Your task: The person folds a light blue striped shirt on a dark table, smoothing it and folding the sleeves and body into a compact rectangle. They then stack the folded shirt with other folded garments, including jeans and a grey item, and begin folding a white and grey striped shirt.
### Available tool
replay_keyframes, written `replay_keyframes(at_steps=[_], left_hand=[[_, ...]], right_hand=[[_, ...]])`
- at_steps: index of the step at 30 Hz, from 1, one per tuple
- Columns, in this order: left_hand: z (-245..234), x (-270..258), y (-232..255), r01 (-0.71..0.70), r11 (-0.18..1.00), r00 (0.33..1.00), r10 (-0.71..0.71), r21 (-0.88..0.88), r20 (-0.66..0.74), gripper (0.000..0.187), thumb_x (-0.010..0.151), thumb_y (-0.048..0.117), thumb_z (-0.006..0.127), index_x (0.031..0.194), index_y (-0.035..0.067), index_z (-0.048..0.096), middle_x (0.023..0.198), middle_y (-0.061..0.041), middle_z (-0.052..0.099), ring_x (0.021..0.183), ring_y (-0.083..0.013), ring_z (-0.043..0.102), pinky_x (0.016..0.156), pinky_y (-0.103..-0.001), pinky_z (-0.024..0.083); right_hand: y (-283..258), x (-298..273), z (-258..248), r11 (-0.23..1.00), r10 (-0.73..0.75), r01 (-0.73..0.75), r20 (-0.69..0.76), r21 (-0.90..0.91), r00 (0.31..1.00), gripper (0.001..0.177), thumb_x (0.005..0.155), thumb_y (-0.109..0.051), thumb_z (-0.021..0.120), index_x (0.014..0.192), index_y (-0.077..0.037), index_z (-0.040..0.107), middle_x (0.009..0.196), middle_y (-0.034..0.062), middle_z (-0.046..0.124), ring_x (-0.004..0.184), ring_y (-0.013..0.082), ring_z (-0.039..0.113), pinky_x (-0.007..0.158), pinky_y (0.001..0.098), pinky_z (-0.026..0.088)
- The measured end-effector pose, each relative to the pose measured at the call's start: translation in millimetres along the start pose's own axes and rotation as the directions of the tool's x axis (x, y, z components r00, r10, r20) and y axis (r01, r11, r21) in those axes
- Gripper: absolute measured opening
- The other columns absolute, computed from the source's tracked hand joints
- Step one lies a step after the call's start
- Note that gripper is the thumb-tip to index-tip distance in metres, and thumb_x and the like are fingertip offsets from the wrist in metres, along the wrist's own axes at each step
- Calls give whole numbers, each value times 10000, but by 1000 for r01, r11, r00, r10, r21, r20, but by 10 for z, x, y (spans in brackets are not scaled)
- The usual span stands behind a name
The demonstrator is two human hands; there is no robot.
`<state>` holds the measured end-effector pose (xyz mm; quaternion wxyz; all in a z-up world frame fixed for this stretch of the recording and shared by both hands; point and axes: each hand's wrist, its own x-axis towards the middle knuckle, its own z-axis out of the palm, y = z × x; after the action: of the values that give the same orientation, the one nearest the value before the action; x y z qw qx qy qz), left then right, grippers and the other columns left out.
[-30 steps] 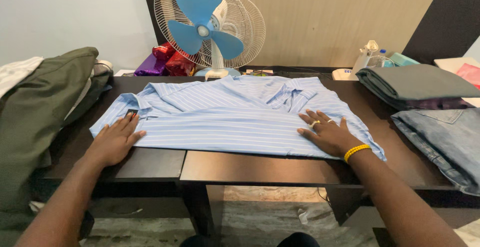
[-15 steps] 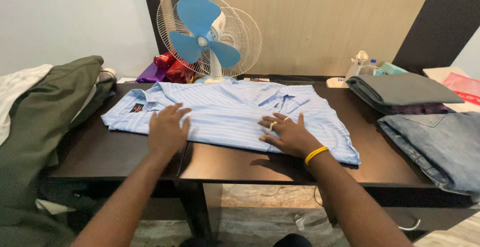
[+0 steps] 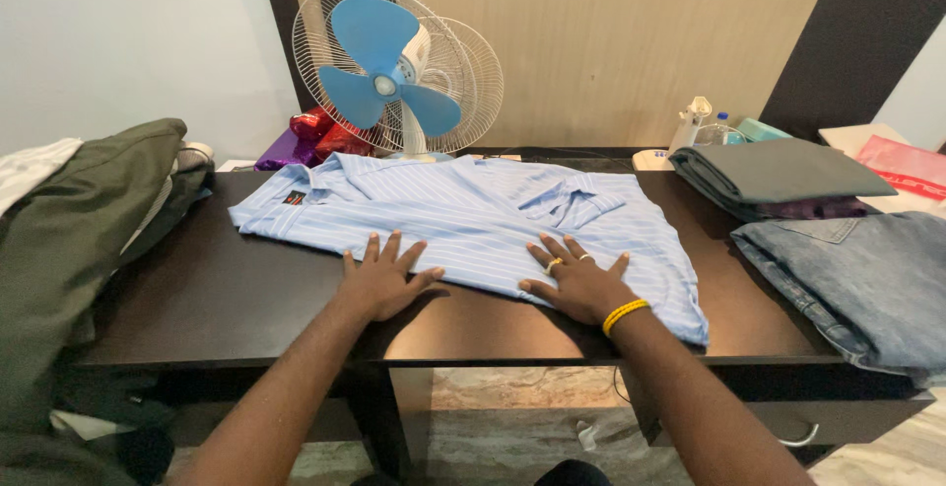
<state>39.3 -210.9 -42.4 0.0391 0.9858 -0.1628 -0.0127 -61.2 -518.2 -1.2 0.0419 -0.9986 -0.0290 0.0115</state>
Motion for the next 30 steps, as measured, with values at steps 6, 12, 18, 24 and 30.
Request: replay_keyframes(at_steps=[6, 12, 18, 24, 30], left_hand=[[-51, 345, -218, -62, 992, 998, 59, -110, -35, 882, 810, 860, 411, 1558, 398, 332, 1726, 17, 115, 1605, -327, 44, 1218, -699, 37], [-155, 662, -92, 6, 996, 998, 0, 87, -61, 555, 964, 555, 525, 1490, 383, 484, 1698, -160, 114, 1554, -453, 92, 1219, -656, 116], [75, 497, 875, 65, 945, 983, -115, -322, -139, 720, 1041, 610, 345, 1513, 85, 485, 1533, -281, 468, 1466, -476, 401, 1222, -550, 313], [169, 381, 953, -132, 990, 960, 115, -48, -255, 813, 982, 657, 352, 1587, 116, 306, 1626, -268, 244, 1522, -453, 163, 1219, -574, 120], [-26, 593, 503, -653, 755, 738, 651, 55, -180, 778, 1002, 648, 387, 1594, 145, 339, 1641, -223, 295, 1534, -383, 246, 1239, -479, 205]], right_hand=[[-670, -480, -40, 982, 187, -185, 132, -28, 973, 987, 867, -871, 348, 1628, -272, 161, 1714, 58, 4, 1555, 392, 51, 1009, 901, 83], [-518, -491, -298, 999, -37, 44, 237, -24, 971, 678, 1069, -672, 278, 1465, -239, 619, 1468, 142, 665, 1361, 351, 629, 1143, 567, 481], [-235, -161, -72, 885, -464, 465, 23, -25, 885, 554, 1019, -435, 442, 1559, -328, 383, 1680, -40, 235, 1544, 296, 216, 1106, 777, 202], [-434, -344, 165, 964, -253, 258, -71, 71, 965, 580, 1015, -408, 333, 1586, -313, 303, 1735, -35, 91, 1565, 287, 132, 1108, 822, 51], [-1450, -745, 34, 997, -52, 45, 128, 55, 990, 722, 1021, -588, 381, 1617, -198, 264, 1680, 216, 73, 1533, 472, 92, 1077, 825, 141]])
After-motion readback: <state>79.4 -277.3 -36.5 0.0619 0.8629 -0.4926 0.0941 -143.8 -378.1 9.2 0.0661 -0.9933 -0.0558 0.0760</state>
